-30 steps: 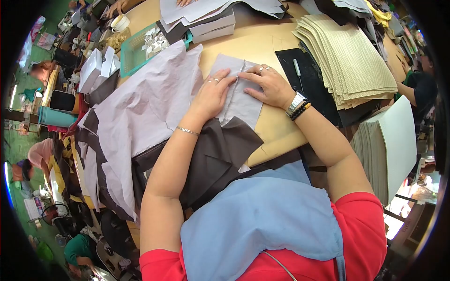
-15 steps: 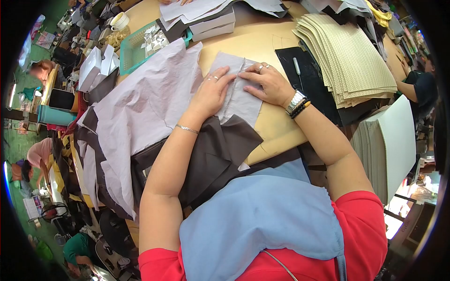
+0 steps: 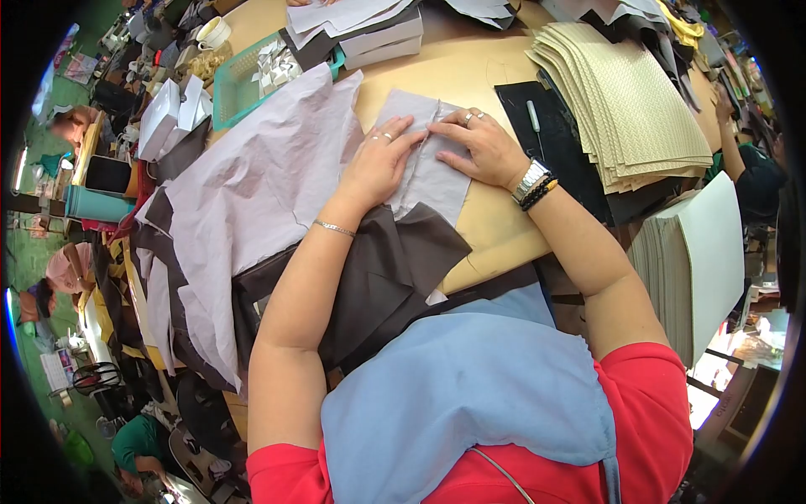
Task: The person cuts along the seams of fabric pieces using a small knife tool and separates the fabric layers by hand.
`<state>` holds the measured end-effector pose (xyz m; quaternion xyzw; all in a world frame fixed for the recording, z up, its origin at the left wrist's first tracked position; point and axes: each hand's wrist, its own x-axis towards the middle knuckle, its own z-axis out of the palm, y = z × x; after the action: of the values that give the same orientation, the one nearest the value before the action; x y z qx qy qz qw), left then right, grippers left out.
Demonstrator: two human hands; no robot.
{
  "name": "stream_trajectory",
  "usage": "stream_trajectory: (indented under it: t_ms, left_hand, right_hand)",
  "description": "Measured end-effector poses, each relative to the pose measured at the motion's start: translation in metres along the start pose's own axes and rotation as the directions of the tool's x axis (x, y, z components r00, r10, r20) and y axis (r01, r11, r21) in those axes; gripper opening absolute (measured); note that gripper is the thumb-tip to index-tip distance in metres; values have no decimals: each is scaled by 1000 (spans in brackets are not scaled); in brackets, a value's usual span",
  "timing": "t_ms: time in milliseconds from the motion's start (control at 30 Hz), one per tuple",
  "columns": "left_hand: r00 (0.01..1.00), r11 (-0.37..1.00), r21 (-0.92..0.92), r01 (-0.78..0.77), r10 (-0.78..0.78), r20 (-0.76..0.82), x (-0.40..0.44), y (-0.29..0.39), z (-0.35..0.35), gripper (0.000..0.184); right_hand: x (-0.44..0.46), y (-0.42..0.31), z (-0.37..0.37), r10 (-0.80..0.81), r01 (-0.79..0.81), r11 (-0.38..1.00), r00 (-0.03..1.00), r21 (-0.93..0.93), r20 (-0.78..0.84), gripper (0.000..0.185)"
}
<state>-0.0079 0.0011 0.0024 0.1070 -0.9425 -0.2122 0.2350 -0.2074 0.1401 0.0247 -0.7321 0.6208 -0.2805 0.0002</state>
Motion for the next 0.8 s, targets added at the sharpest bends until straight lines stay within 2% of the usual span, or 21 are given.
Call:
stream_trajectory:
  t_ms: [33,133,233,333,433,533,800]
  left_hand:
    - [1000,1000,4,-14,14,-27,0,0,1,29]
    - [994,986,-122,110,-109,21,6,8,-7,24]
    - [949,928,-226,296,-312,-36,20,8,1,23]
    - [932,932,-47,360,-362,-27,36,14,-1,27]
    - [910,908,-53,415,-414,36,44,6,-4,28]
    - [908,905,-88,416,-408,95,46,-4,-5,26]
    - [907,908,-80,411,-399,133,47,-10,-6,24]
  right_hand:
    - [0,0,0,-3,3,1000,1000,3,-2,43]
    - [0,1,0,0,0,1000,1000,4,1,43]
    - [0,1,1,28,-28,1000,999,-2,21,44]
    - [0,1,1,39,-40,999,999,11,3,44]
    - [0,3,1,31,-30,999,999,37,-20,42]
    - [0,2,0,31,-31,998,999,51,-7,40]
    - [0,2,1,21,-20,999,1000,34,-15,41]
